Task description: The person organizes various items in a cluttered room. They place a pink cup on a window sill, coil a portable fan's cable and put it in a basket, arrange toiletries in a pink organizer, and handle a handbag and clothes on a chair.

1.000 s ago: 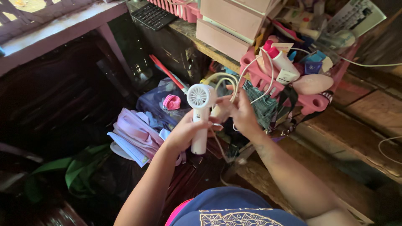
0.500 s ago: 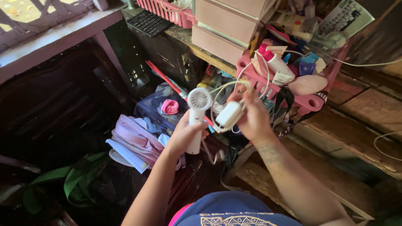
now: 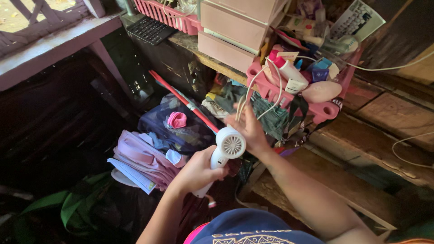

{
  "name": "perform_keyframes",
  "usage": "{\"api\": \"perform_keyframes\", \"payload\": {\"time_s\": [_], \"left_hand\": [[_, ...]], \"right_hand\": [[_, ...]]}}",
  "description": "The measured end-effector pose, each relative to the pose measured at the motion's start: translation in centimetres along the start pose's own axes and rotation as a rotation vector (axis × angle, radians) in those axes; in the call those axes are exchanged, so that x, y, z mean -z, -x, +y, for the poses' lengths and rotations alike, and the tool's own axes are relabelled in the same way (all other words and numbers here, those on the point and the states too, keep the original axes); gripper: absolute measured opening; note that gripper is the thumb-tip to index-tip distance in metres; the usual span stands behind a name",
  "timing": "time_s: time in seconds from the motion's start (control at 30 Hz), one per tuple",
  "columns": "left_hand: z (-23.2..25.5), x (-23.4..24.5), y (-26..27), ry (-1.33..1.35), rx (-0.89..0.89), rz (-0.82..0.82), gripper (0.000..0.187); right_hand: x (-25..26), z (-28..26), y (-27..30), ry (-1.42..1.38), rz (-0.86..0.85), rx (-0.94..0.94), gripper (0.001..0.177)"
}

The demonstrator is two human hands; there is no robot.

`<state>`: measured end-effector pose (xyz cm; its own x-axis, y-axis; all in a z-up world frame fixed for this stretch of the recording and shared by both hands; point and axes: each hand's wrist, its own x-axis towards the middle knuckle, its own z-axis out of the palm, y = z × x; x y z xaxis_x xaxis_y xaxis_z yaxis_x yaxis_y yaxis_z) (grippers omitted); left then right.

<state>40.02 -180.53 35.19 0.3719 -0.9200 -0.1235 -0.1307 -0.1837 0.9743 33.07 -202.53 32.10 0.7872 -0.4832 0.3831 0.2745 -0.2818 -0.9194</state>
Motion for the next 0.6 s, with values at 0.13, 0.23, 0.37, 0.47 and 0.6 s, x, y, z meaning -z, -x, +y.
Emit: {"api": "perform_keyframes", "payload": {"time_s": [0.13,0.23,0.37,0.47,0.6], "left_hand": [[1.7,1.3,0.2,-0.022,-0.120,-0.025,0.041],[1.5,2.4,-0.4,0.181,-0.182,-0.117,0.045],[0.1,3.9,-3.3,0.414,-0.061,-0.176,0.054],[-2.2,4.7,-5.2,0.377,-0.137,-0.158,0.048],[-5.7,3.9,-6.1,0.543,-0.185,-0.261,0.048]], "right_hand": [[1.7,1.1,1.5,-0.200,-0.360,-0.507,0.039],[2.8,1.1,2.5,-0.108,-0.680,-0.467,0.030],[4.0,-0.4,2.4,-0.252,-0.793,-0.548,0.048],[4.8,-1.9,1.8,-0.325,-0.937,-0.417,0.048],[5.9,-4.3,2.0,-0.546,-0.876,-0.367,0.038]]}}
